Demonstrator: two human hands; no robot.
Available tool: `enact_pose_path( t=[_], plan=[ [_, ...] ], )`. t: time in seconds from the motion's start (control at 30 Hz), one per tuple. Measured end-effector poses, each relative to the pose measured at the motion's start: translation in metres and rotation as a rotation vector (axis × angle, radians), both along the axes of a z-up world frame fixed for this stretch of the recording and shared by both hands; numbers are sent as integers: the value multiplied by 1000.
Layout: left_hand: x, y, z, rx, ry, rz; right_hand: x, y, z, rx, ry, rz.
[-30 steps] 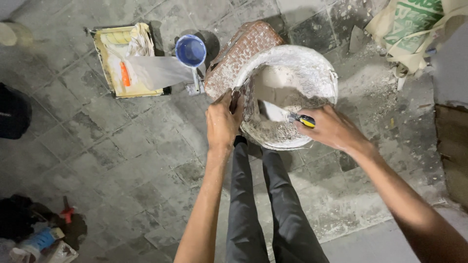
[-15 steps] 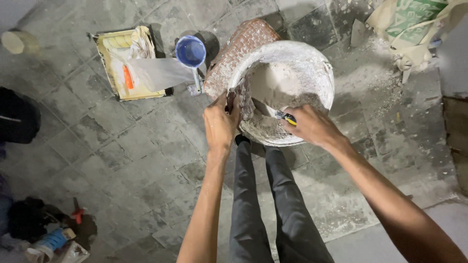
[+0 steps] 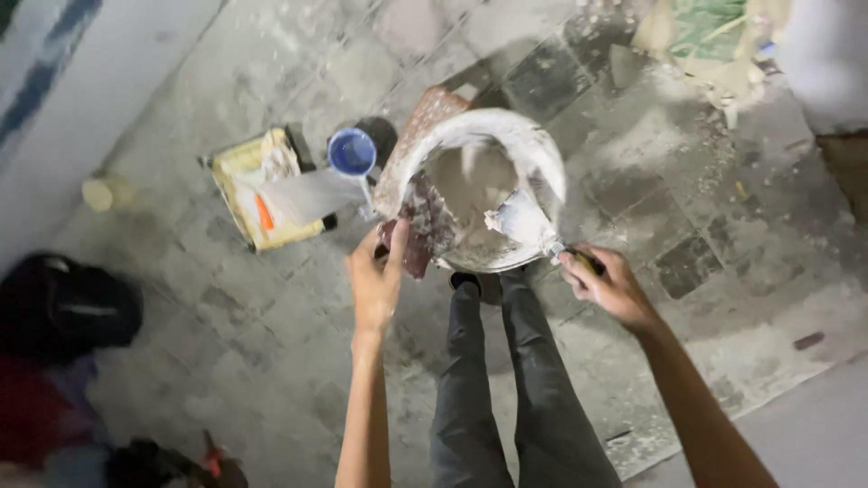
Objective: The person mixes putty in a bucket using a putty knife and a scraper, then applies the compound to a wooden frame and wall.
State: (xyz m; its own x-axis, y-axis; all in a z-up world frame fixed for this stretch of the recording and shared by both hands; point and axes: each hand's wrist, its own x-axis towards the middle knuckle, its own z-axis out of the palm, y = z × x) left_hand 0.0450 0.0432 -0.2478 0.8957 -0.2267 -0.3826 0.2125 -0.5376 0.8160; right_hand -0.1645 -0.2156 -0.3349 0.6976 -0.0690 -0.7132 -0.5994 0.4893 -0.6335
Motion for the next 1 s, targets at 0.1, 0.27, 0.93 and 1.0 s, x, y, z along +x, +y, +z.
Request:
enact_pose_path(
  t=[0.1, 0.27, 0.93, 1.0],
  plan=[
    [-10, -15, 13, -19, 106, 24, -29, 16, 30, -19, 10, -193],
    [-38, -61, 47, -28, 125, -116, -72, 14, 88, -26, 91, -330],
    [-313, -298, 146, -149, -78, -760, -393, -44, 174, -135, 44, -1035],
    [-351, -320, 146, -194, -16, -776, -423, -49, 186, -154, 73, -1114]
  ],
)
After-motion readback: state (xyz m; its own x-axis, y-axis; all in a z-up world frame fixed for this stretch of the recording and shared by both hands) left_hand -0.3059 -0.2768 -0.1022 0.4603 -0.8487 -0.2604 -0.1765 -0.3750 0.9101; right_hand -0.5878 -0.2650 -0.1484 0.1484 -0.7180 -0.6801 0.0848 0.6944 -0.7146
